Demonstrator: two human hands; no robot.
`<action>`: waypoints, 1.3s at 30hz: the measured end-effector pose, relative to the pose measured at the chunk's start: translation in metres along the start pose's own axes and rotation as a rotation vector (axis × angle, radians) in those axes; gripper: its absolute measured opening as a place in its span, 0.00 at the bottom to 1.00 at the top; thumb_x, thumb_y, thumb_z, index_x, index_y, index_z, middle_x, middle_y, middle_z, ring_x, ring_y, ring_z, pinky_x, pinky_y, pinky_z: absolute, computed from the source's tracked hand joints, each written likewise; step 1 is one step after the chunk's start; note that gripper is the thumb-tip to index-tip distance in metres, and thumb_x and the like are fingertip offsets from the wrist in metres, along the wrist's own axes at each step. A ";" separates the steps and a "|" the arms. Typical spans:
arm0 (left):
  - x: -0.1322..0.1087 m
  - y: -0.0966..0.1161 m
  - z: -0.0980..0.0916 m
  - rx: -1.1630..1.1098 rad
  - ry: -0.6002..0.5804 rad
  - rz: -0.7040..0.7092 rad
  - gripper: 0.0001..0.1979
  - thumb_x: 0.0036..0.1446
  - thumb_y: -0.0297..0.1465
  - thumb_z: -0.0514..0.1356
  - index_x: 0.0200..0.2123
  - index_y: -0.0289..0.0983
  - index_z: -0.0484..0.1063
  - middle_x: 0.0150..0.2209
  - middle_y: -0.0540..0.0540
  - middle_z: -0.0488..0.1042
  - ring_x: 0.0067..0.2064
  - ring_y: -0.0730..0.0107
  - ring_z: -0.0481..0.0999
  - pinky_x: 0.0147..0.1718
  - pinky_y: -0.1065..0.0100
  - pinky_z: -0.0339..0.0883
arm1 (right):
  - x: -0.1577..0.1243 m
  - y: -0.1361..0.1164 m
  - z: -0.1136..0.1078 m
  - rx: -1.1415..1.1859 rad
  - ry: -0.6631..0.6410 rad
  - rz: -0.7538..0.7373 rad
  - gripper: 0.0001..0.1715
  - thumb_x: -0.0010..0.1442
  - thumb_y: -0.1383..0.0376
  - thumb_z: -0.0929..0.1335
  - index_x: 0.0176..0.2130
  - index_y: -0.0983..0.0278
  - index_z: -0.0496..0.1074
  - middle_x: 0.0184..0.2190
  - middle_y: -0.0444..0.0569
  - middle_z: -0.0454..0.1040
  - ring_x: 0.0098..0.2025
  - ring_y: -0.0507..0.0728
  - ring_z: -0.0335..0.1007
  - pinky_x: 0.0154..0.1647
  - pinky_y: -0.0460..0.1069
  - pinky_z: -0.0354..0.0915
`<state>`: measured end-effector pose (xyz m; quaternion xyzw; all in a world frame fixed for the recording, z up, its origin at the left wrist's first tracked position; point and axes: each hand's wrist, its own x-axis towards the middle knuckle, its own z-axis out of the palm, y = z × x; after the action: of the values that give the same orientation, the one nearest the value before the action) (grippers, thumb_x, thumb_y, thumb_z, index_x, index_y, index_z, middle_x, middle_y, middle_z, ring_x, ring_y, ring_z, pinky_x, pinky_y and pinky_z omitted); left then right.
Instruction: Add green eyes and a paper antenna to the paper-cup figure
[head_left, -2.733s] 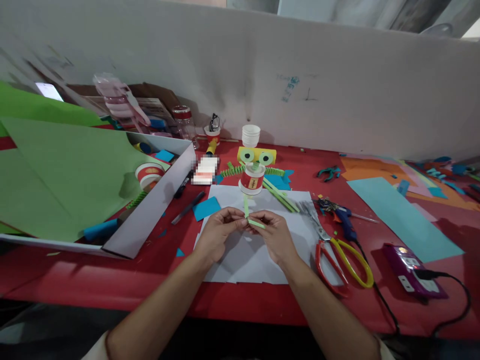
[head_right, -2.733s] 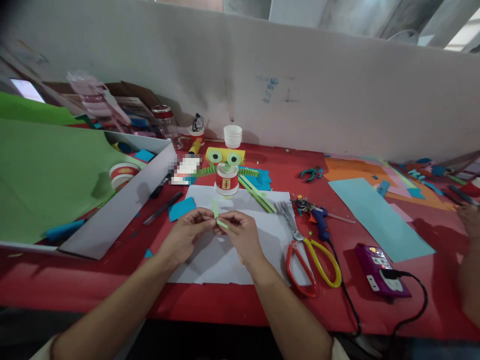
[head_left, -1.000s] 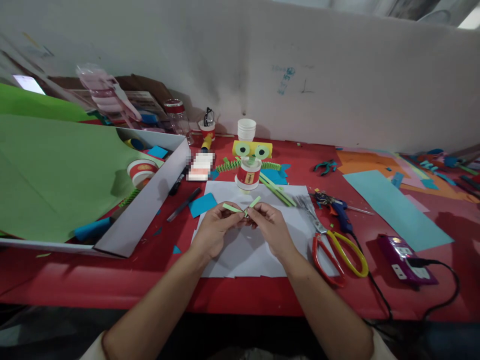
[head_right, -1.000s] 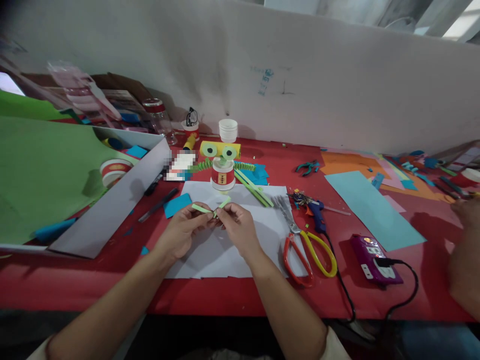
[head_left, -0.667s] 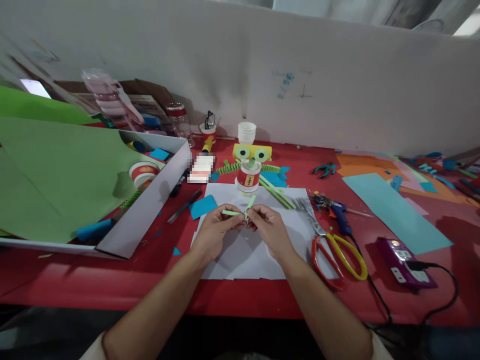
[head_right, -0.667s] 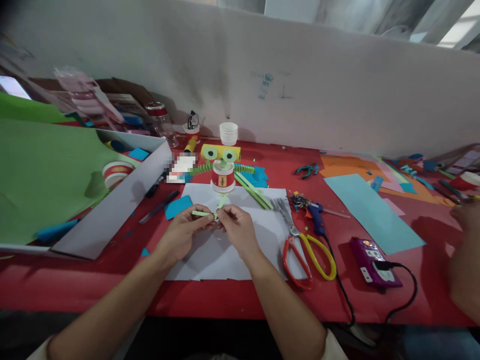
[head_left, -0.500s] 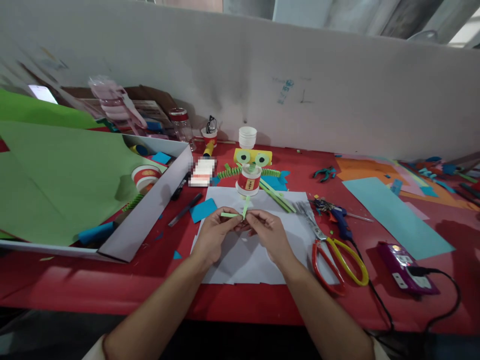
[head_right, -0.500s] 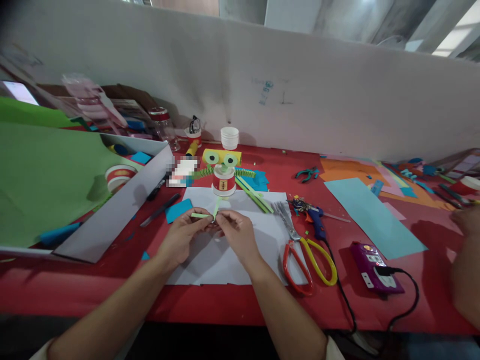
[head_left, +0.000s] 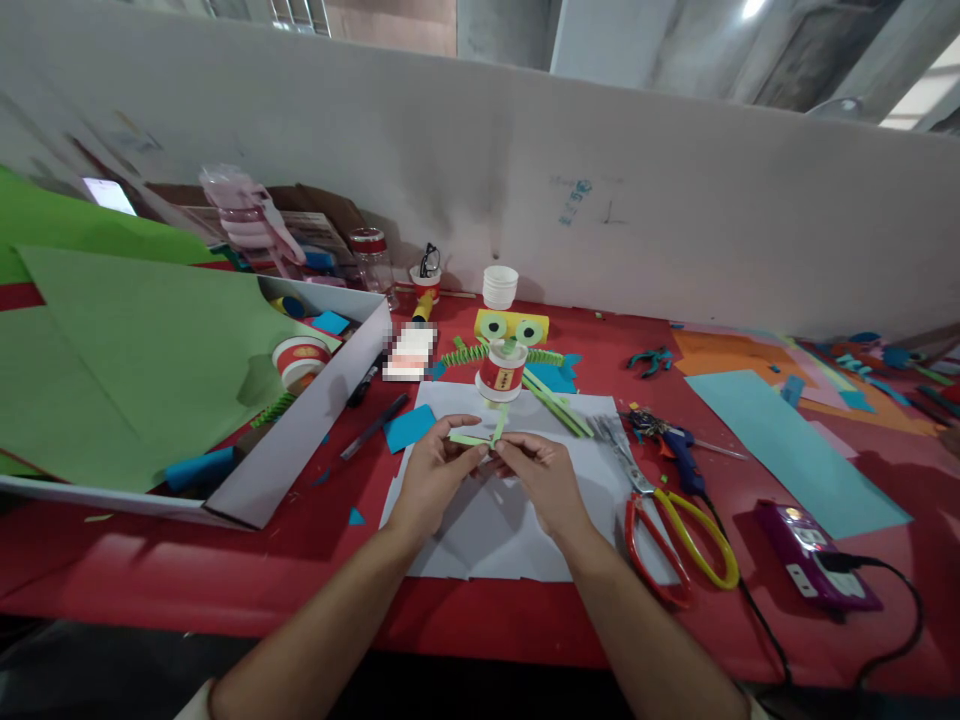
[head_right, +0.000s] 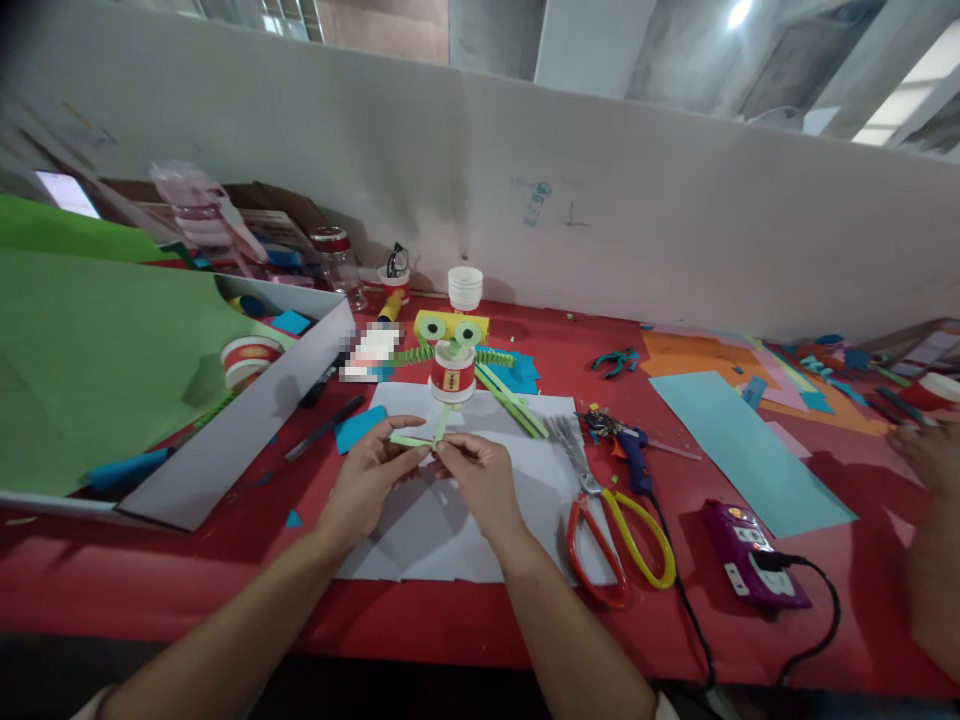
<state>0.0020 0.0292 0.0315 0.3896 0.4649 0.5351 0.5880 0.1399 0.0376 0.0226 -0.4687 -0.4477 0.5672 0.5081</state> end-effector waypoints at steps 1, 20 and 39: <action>0.000 0.001 0.000 -0.029 -0.008 -0.008 0.20 0.44 0.29 0.66 0.43 0.36 0.69 0.20 0.53 0.73 0.21 0.77 0.68 0.19 0.76 0.53 | 0.000 -0.001 0.000 0.024 0.005 0.015 0.08 0.48 0.61 0.73 0.30 0.63 0.79 0.22 0.44 0.77 0.24 0.52 0.71 0.28 0.47 0.67; 0.008 -0.007 -0.005 -0.198 -0.028 -0.135 0.13 0.34 0.30 0.72 0.26 0.34 0.74 0.21 0.51 0.74 0.24 0.76 0.73 0.27 0.74 0.65 | -0.003 0.000 0.004 0.009 -0.004 0.016 0.08 0.46 0.61 0.73 0.27 0.64 0.78 0.20 0.44 0.75 0.23 0.51 0.69 0.27 0.47 0.67; 0.006 -0.008 0.001 -0.278 0.034 -0.050 0.14 0.41 0.29 0.70 0.33 0.35 0.73 0.27 0.51 0.76 0.29 0.76 0.74 0.33 0.73 0.67 | -0.005 0.003 0.007 0.006 0.026 -0.070 0.13 0.50 0.60 0.72 0.37 0.63 0.79 0.31 0.47 0.80 0.31 0.56 0.74 0.34 0.50 0.70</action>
<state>0.0051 0.0347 0.0234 0.2836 0.4059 0.5859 0.6416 0.1328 0.0322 0.0207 -0.4586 -0.4552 0.5444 0.5349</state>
